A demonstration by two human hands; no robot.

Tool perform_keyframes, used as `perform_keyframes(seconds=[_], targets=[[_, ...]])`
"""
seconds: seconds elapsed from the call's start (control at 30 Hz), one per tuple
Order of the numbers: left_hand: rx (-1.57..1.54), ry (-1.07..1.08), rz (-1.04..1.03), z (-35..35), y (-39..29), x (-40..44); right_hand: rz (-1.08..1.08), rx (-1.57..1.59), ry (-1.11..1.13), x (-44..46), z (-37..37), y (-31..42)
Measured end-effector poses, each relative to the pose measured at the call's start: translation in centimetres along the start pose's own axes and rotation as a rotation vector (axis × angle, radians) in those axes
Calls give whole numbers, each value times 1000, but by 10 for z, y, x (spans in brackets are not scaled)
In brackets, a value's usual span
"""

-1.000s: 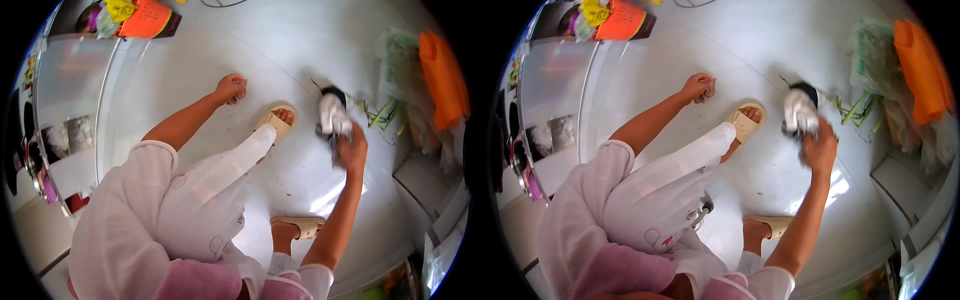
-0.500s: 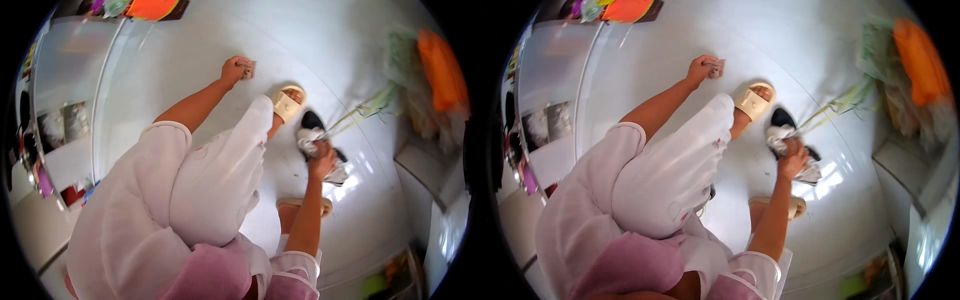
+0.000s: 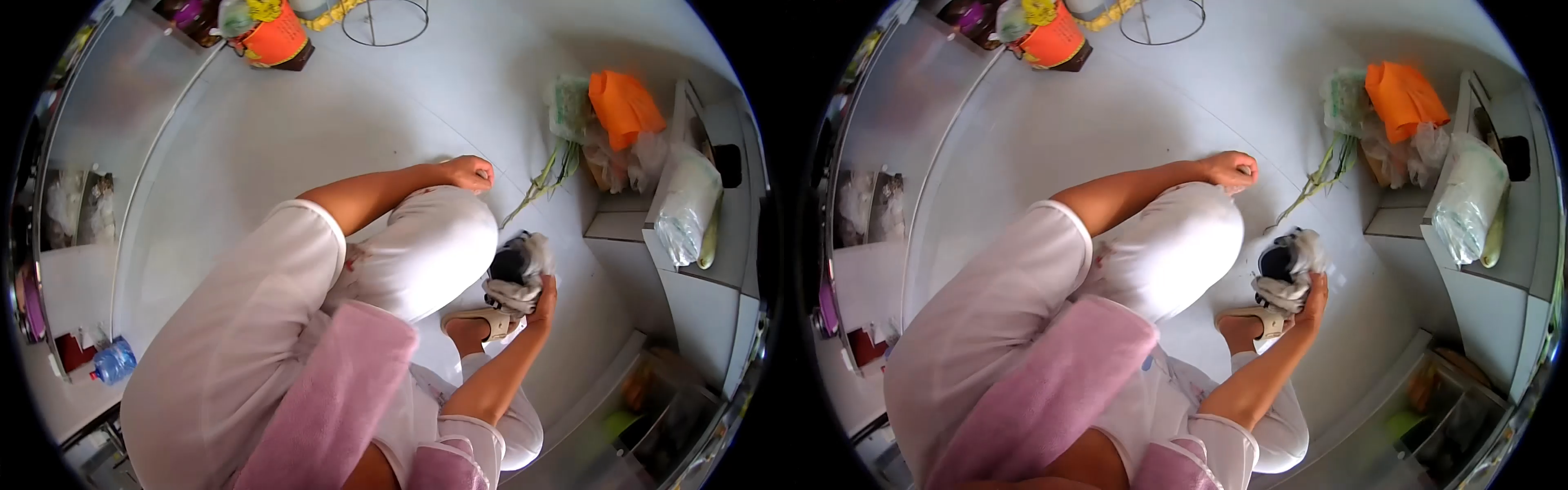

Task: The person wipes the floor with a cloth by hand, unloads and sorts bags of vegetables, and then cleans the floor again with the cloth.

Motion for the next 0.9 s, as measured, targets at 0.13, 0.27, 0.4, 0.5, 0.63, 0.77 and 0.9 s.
perform_keyframes(seconds=[0.13,0.27,0.4,0.5,0.63,0.77,0.9], targets=[[81,37,-175,-7,-5,-27,131,156,-43,-19,-8,15],[160,73,-285,4,6,-43,447,486,109,-90,-88,97],[62,287,-258,3,-44,-95,666,535,240,-66,-85,90],[-97,353,-127,-21,-45,-126,680,784,356,-63,-104,92],[-193,287,-95,-22,-5,-124,576,918,577,-57,-157,102],[-162,66,-108,-11,33,-110,390,961,708,-38,-232,87],[-139,-124,-55,8,67,-99,252,760,587,8,-267,76]])
Point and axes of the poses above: each hand's wrist, its own x-axis towards the middle knuckle, its own z-axis out of the back of the hand, y = z × x, the point moved 3 cm from there along x, towards the middle knuckle, and after that the axes turned 9 degrees about y, right-handed, at the moved point
